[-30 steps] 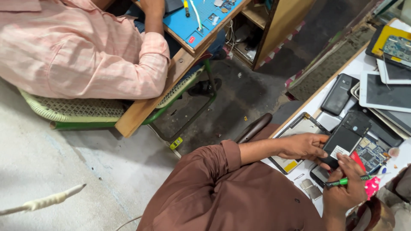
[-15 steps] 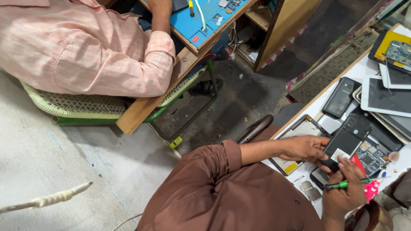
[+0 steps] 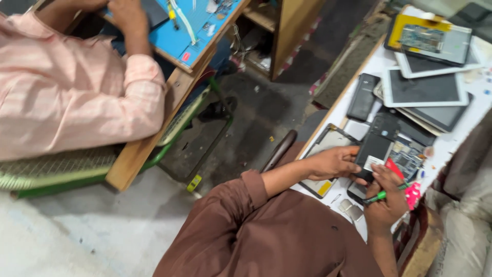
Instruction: The person uses a screwdriver to remove screws from the back of a smartphone. They hold the device, unscrew fasteners, and place the screws on the workbench.
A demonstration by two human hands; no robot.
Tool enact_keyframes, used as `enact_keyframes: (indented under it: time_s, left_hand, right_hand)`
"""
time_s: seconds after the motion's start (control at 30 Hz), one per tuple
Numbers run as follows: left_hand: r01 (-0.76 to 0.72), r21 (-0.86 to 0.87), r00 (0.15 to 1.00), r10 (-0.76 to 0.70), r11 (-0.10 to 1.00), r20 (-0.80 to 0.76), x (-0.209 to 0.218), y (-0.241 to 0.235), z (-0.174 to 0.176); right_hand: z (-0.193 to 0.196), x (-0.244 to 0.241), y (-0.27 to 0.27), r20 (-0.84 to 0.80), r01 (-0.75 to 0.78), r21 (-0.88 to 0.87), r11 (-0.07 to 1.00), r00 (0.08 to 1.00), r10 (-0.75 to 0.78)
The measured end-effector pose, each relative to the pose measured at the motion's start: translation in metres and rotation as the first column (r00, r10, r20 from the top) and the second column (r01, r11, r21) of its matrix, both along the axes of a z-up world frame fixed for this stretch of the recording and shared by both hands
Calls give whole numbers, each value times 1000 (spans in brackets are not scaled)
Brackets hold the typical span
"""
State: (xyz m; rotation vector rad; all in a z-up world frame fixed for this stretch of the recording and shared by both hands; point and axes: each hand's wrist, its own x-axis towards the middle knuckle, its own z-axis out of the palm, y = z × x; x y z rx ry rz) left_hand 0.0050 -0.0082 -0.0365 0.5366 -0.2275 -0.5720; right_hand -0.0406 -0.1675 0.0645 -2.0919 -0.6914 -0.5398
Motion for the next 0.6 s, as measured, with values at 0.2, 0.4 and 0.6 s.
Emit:
enact_keyframes:
  time_s: [0.2, 0.4, 0.6]
  left_hand:
    - [-10, 68, 1000, 12, 998, -23, -5, 0, 9]
    - [-48, 140, 999, 48, 989, 0, -4, 6, 31]
    - [-84, 59, 996, 84, 995, 8, -3, 6, 28]
  right_hand:
    - [-4, 7, -8, 3, 39, -4, 999, 999, -39]
    - [4, 10, -7, 111, 64, -26, 998, 992, -60]
    - [-13, 11, -23, 81, 84, 43, 996, 993, -87]
